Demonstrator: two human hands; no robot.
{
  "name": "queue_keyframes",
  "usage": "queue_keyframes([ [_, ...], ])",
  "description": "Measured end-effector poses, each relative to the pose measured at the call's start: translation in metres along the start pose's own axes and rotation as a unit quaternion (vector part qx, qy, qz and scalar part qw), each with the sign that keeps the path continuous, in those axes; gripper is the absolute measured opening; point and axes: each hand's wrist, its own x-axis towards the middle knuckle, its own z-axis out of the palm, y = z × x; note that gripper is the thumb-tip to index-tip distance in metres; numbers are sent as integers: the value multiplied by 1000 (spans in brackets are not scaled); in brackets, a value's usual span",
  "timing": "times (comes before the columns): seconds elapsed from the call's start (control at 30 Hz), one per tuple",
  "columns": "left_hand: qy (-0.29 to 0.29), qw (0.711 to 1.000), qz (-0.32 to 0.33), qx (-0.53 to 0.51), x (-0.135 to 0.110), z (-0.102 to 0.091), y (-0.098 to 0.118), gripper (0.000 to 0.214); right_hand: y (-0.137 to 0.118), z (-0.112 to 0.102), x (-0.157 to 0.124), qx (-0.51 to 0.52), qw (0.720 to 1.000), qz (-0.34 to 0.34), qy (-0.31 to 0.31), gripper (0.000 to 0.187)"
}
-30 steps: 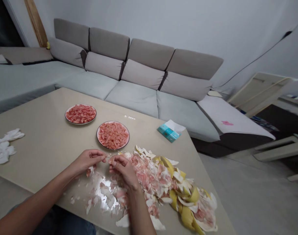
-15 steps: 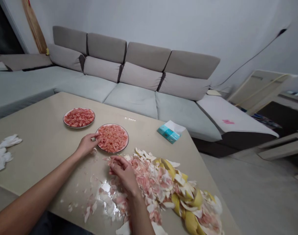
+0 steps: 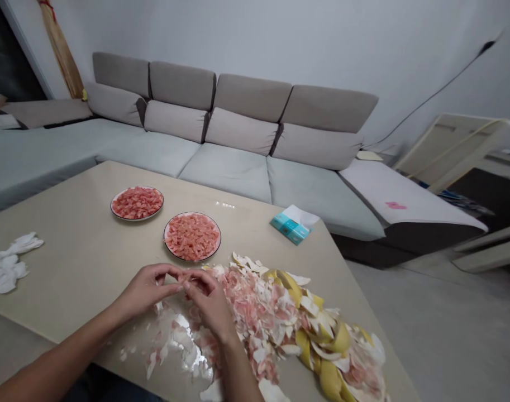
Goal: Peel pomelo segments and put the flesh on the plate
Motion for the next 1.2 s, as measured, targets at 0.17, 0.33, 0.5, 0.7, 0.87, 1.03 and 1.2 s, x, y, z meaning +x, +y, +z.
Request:
queue_keyframes([
  [0.17, 2, 999, 37, 36, 0, -3, -4, 14, -3, 2, -1, -15, 1000, -2, 1, 23],
  [0.33, 1, 998, 43, 38, -2, -5, -3, 18, -3, 3, -1, -56, 998, -18, 13, 23],
  [0.5, -13, 998, 40, 42, 0, -6, -5, 15, -1, 2, -1, -25, 1000, -6, 7, 24],
  [0.7, -41, 998, 24, 40, 0, -9, -5, 18, 3, 3, -1, 36, 999, 31, 8, 22],
  [0.87, -57, 997, 24, 37, 2, -10, -5, 19, 5, 4, 0, 60, 997, 47, 3, 22],
  [1.03, -76, 997, 30, 18, 4, -11, -8, 20, 5, 7, 1, 74, 995, 66, 13, 23],
  [1.2, -95, 995, 26, -7, 7, -15, -10, 17, 9, 8, 1, 138, 987, 81, 3, 21],
])
